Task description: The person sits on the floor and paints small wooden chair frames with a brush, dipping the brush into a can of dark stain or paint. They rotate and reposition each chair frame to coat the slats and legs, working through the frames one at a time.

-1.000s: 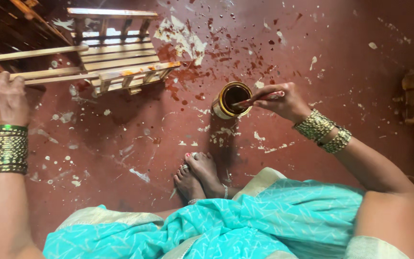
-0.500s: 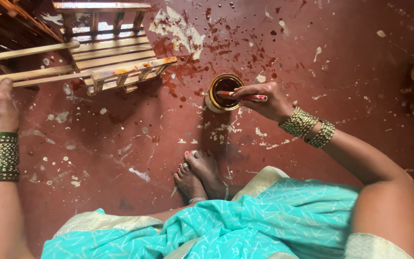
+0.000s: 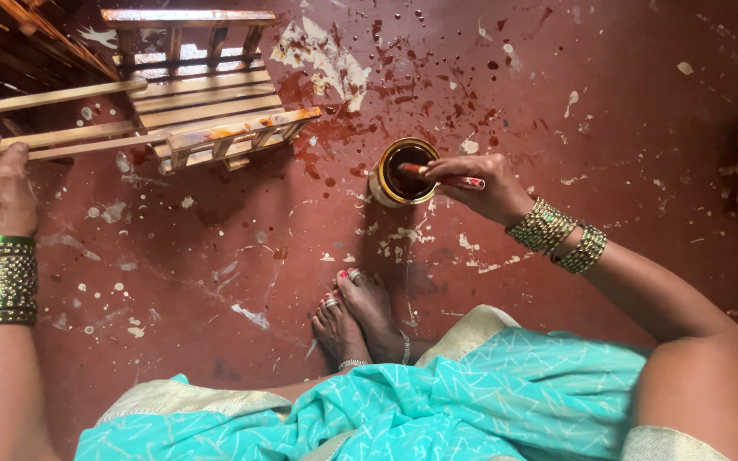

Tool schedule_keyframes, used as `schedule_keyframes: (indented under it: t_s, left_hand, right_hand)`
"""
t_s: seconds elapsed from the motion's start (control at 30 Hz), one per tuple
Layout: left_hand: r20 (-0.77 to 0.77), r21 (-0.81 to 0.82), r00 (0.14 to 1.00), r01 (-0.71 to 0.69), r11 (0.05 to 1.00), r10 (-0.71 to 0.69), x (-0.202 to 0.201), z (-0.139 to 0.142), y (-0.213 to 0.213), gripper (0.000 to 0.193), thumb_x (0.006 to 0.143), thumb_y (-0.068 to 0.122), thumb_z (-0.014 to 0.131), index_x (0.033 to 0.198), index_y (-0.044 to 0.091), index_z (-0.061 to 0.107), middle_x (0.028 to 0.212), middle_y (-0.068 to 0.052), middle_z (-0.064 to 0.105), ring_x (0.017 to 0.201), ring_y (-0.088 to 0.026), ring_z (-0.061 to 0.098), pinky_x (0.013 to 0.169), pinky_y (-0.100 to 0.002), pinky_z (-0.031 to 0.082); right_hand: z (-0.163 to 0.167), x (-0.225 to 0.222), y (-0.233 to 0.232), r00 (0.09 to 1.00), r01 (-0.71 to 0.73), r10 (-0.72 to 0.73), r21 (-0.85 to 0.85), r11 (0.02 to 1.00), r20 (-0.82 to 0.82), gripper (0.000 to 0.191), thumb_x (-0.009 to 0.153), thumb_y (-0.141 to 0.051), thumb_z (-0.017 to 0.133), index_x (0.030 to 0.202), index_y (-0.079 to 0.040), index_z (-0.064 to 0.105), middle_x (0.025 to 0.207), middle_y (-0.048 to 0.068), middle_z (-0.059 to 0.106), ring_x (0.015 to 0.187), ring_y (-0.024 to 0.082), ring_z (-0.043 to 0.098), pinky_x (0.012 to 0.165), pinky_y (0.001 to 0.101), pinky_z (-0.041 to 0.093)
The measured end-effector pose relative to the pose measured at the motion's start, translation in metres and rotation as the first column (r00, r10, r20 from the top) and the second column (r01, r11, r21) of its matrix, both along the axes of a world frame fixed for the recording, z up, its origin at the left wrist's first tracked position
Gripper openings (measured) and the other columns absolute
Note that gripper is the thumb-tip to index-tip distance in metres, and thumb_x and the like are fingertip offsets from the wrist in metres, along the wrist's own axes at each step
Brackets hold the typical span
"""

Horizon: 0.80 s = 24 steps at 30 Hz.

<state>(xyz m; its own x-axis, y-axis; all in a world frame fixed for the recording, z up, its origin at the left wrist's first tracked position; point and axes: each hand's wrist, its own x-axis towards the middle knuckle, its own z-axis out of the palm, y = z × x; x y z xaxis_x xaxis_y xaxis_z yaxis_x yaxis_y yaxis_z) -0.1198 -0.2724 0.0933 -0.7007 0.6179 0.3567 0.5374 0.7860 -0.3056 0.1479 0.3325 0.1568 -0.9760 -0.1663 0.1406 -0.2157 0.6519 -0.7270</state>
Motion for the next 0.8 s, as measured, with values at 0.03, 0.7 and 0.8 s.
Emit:
schedule_keyframes:
  t_s: [0.03,0.7,0.8]
  left_hand:
    - [0.014,0.025,1.000,-0.004,1.000,0.003,-0.003,-0.005,-0.002,0.013,0.098,-0.002,0.073,0.111,-0.005,0.077,0.115,-0.027,0.071,0.103,-0.034,0.074,0.079,-0.035,0.064]
    - [0.090,0.101,0.996,-0.026,0.994,0.017,-0.002,0.001,0.001,0.014,0.107,-0.004,0.067,0.117,-0.011,0.074,0.113,-0.030,0.072,0.093,-0.033,0.075,0.077,-0.035,0.063]
    - [0.144,0.152,0.987,-0.097,0.984,0.075,-0.008,-0.017,-0.010,0.021,0.110,-0.001,0.064,0.121,-0.016,0.071,0.110,-0.031,0.071,0.089,-0.032,0.075,0.075,-0.033,0.063]
  right_hand:
    - [-0.004,0.001,-0.001,0.999,0.030,-0.029,-0.015,0.999,0.034,0.023,0.088,-0.007,0.080,0.111,-0.008,0.077,0.114,0.008,0.077,0.099,0.021,0.078,0.086,0.0317,0.064]
    - [0.023,0.002,-0.011,0.999,-0.035,0.032,0.137,0.990,0.026,0.022,0.087,-0.006,0.078,0.110,-0.006,0.076,0.110,0.012,0.077,0.093,0.024,0.078,0.080,0.0322,0.064]
    - [0.015,0.000,-0.010,0.990,-0.059,0.046,0.102,0.993,0.131,0.022,0.087,-0.005,0.078,0.108,-0.006,0.076,0.106,0.010,0.079,0.090,0.022,0.078,0.077,0.0315,0.065]
